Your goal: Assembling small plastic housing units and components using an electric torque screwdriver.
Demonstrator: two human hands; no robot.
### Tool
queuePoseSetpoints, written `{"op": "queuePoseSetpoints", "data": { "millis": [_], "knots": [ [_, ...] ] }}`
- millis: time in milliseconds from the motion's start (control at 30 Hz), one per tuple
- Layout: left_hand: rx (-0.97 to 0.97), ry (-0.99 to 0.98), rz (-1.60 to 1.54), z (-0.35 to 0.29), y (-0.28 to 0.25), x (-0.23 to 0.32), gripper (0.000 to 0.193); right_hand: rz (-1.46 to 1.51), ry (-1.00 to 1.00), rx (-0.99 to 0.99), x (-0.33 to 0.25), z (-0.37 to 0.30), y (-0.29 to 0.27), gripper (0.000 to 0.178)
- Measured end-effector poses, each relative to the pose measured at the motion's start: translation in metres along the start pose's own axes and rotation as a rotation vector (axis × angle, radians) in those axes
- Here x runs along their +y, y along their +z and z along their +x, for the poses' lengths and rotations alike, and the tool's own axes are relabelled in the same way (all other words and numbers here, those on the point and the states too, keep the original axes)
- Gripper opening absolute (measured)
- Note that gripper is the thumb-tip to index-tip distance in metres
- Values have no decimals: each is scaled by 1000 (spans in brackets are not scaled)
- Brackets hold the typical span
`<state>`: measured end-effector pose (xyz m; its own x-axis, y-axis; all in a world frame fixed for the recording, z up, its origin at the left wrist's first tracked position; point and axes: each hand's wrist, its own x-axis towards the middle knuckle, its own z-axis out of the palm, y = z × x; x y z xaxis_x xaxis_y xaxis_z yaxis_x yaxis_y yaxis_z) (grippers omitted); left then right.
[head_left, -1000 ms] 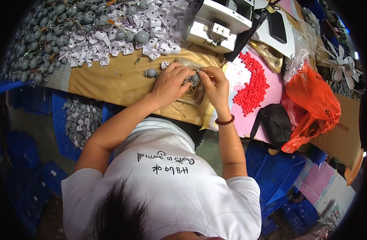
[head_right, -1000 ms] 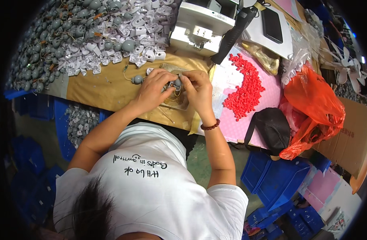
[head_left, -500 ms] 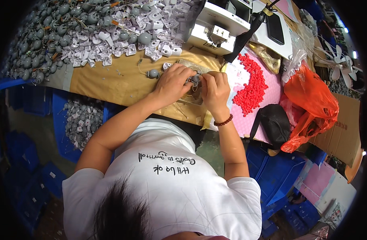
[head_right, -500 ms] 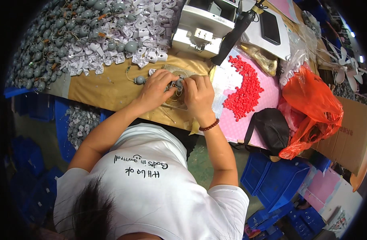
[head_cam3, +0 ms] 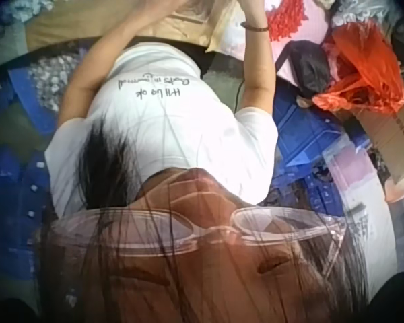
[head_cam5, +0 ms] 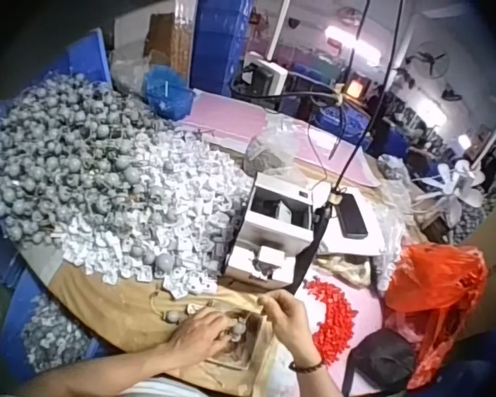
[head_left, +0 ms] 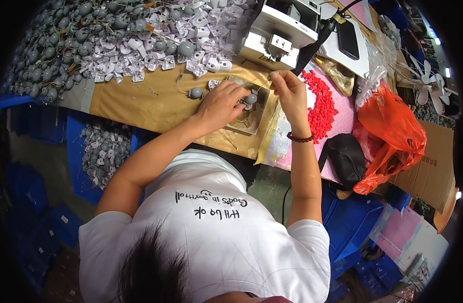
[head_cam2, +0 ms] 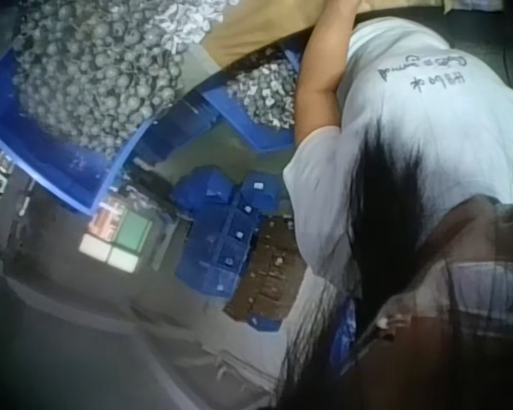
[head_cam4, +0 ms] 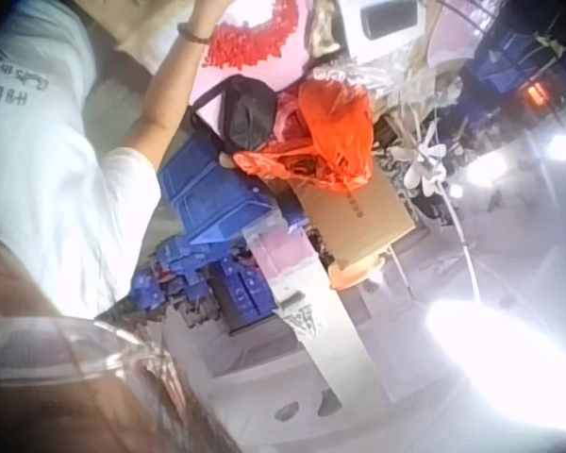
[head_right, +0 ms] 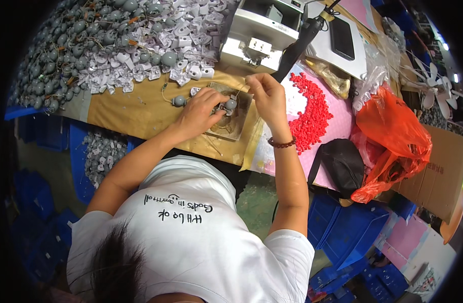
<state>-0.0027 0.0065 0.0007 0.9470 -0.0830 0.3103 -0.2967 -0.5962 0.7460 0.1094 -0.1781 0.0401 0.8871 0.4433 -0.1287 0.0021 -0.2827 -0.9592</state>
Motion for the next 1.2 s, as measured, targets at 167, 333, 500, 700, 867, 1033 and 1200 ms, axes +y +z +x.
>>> {"op": "queuePoseSetpoints", "data": {
  "millis": [167, 333, 500, 700, 867, 1033, 1200],
  "knots": [
    [40, -6, -45, -19, -34, 7, 33, 406, 53, -40, 1, 1, -13, 34],
    [-30, -133, 217, -80, -147, 2, 34, 325, 124, 54, 24, -10, -33, 27],
    [-72, -453, 1017, -148, -251, -14, 34, 170, 131, 97, 44, -22, -44, 22],
    [112, -158, 726, -68, -176, -35, 23, -83, 68, 67, 65, -56, -40, 17],
    [52, -56, 616, -4, -103, -36, 25, -771, -331, 149, 42, -62, -65, 13],
    [-44, -105, 662, 6, -89, -53, 23, -1280, -356, 191, 53, -52, -113, 12],
    [-39, -70, 602, 4, -91, -58, 24, -1282, -327, 70, 76, -44, -126, 10]
  ]
}}
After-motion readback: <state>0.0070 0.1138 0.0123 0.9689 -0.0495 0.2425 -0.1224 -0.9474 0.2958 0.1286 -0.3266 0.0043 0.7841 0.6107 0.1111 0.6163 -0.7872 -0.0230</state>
